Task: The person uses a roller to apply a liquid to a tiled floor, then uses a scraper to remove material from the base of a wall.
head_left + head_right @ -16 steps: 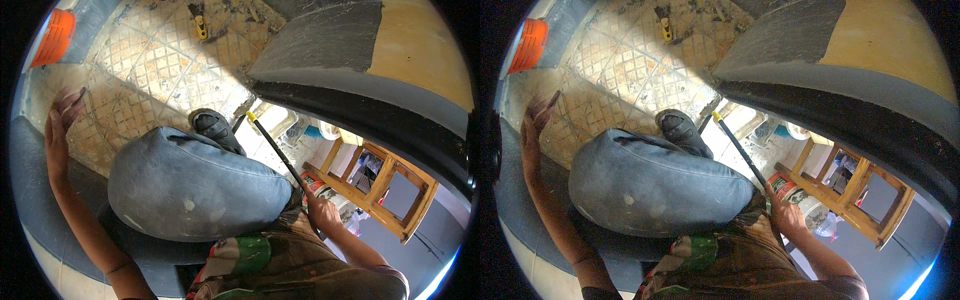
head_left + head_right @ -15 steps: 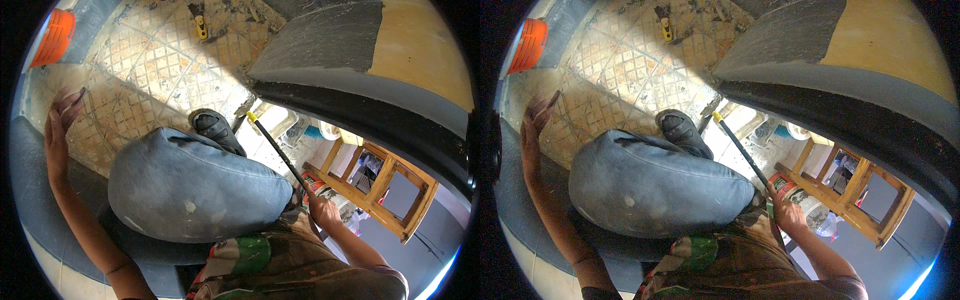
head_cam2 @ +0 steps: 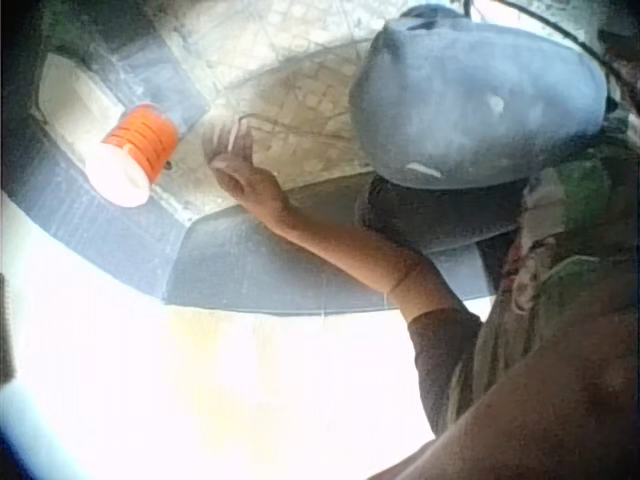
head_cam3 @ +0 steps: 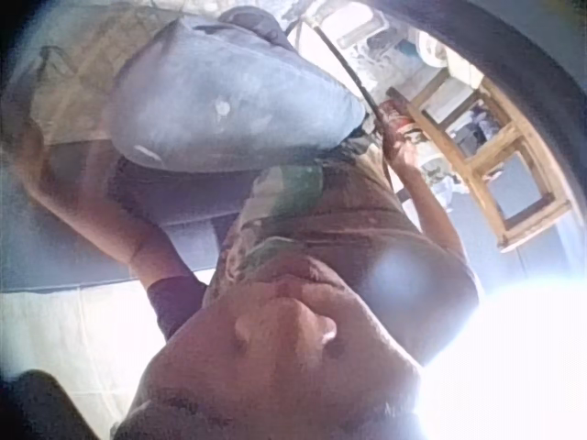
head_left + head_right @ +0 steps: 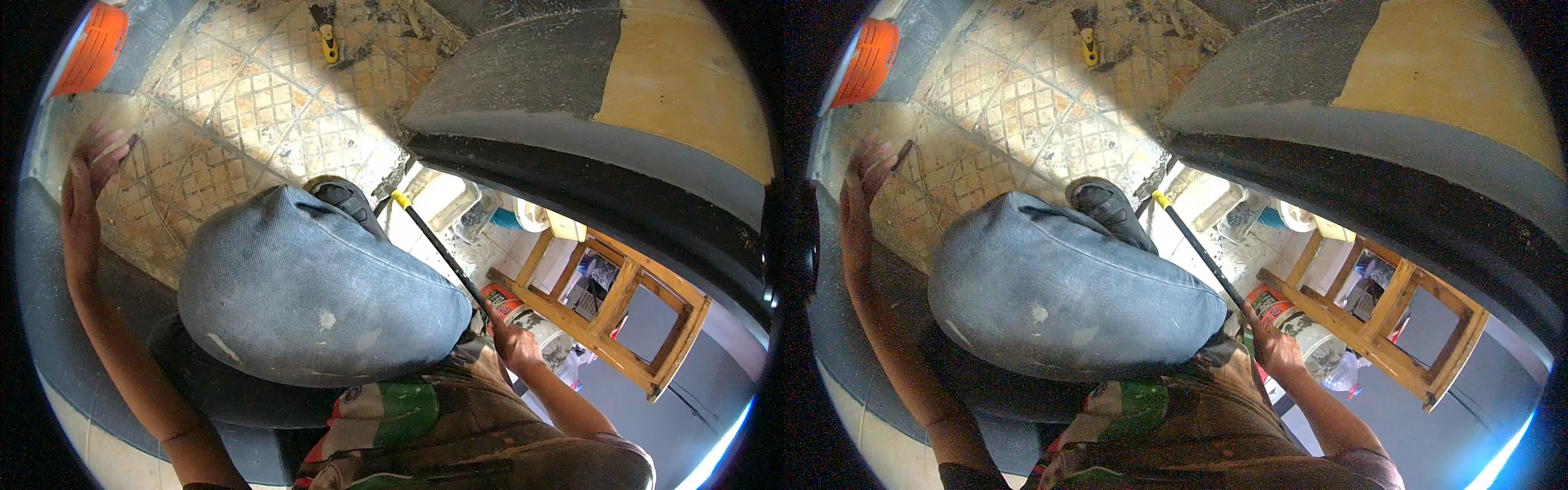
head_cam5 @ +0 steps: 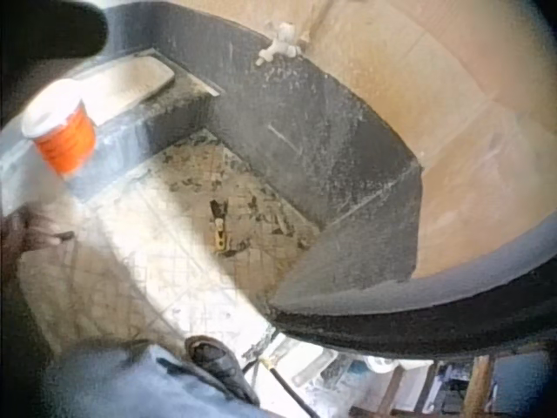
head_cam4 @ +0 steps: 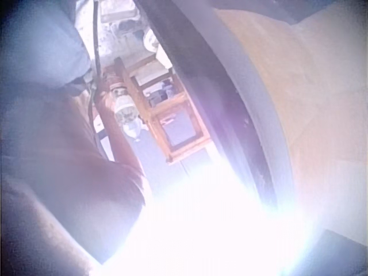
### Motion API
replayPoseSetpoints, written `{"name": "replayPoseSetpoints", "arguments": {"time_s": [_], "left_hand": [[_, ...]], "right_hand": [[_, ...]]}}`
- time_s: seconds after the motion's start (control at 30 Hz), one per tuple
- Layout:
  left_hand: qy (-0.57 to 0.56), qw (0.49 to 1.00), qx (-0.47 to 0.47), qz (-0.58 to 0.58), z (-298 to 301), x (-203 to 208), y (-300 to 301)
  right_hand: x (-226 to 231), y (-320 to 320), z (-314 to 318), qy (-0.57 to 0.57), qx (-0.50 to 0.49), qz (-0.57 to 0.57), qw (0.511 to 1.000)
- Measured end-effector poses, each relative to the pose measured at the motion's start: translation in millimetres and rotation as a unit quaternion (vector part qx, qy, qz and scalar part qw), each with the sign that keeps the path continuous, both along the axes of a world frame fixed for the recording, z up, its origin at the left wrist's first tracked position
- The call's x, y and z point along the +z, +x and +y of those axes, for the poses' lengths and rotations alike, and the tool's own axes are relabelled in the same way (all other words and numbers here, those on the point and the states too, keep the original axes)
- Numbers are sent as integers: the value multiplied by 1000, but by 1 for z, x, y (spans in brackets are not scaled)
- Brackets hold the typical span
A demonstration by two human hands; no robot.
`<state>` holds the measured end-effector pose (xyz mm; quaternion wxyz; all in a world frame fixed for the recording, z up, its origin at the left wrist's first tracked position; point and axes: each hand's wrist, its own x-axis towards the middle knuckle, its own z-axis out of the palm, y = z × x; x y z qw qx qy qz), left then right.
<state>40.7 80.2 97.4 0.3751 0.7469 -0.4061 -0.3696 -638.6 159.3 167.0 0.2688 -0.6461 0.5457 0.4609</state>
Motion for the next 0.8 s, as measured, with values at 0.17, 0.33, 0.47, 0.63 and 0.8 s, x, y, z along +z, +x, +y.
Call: {"name": "replayPoseSetpoints", "arguments": {"time_s": [0.17, 0.33, 0.47, 0.63, 0.8], "left_hand": [[-22, 1000, 15, 12, 0, -2, -1], [-22, 1000, -6, -8, 2, -3, 2], [-41, 998, -34, -38, -2, -9, 5], [-39, 998, -46, -20, -5, -10, 6], [-28, 999, -16, -20, -2, -9, 2]], "right_hand": [[22, 34, -13, 8, 13, 45, 999], [22, 37, -12, 14, -2, 38, 999], [9, 30, -12, 3, -21, 13, 1000], [-7, -15, 25, -41, 8, -34, 999], [-20, 0, 5, -17, 29, -34, 999]]}}
